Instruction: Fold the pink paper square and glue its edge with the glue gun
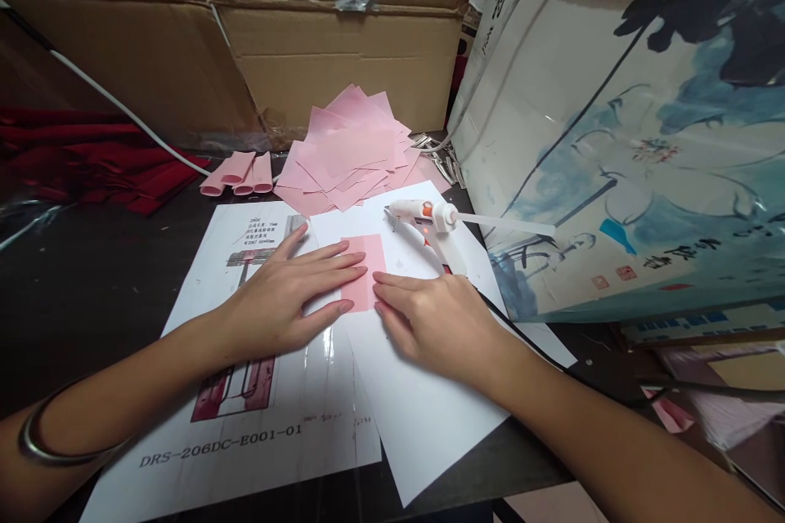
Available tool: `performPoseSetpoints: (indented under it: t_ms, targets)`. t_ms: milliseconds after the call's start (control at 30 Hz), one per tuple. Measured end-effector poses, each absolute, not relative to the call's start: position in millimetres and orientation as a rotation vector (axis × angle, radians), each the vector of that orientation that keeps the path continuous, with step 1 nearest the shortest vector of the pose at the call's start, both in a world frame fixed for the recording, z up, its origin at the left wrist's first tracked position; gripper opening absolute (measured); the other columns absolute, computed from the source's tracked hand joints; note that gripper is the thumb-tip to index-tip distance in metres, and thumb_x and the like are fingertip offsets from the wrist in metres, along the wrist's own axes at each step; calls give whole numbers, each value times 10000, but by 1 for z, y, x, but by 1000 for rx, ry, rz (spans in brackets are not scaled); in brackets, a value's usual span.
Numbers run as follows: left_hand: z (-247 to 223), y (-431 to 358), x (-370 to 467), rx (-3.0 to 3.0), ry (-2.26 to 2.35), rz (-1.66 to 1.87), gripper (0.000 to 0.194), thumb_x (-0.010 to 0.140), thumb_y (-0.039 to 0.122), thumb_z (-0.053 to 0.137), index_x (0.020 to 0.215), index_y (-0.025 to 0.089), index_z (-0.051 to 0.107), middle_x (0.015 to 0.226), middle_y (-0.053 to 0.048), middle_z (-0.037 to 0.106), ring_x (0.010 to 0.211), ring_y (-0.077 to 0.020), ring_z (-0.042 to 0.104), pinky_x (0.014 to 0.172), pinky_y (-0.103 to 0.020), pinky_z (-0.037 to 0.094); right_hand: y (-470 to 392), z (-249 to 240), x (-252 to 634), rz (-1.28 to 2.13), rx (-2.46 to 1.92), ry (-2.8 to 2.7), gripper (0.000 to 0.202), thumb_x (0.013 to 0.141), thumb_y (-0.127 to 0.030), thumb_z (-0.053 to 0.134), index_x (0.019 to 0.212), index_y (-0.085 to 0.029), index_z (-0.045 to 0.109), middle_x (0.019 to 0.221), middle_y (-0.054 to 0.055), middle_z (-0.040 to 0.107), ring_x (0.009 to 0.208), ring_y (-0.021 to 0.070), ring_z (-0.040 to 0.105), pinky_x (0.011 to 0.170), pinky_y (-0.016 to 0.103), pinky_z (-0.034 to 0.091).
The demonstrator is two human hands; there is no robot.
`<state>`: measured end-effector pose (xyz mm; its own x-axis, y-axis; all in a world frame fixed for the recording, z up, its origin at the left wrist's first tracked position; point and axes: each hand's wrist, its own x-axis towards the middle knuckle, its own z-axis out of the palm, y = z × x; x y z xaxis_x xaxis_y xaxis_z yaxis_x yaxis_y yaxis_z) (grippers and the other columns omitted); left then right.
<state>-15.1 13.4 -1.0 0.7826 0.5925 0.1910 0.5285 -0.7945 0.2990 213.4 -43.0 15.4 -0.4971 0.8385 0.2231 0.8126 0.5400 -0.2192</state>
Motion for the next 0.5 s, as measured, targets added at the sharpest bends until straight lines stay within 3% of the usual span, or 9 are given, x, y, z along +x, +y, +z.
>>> performPoseSetpoints:
  t_ms: [333, 500]
  targets:
    - [3, 13, -13, 2642, 940, 373, 404, 938, 406, 500, 1311, 258, 550, 1397, -52, 549, 1352, -275, 439, 1144, -616, -9, -43, 18, 212, 127, -1317, -2443, 267, 920, -207, 505, 1062, -183, 730, 1112, 8, 733, 895, 191, 731, 755, 316, 589]
    - [2, 12, -15, 2626, 944, 413, 404, 937, 421, 505, 1309, 267, 545, 1377, -56, 571, 1342, -276, 451, 1149, -608, -7, -38, 18, 205, 212, -1134, -2458, 296, 919, -187, 494, 1130, -162, 700, 1098, 46, 738, 930, 171, 709, 778, 289, 560]
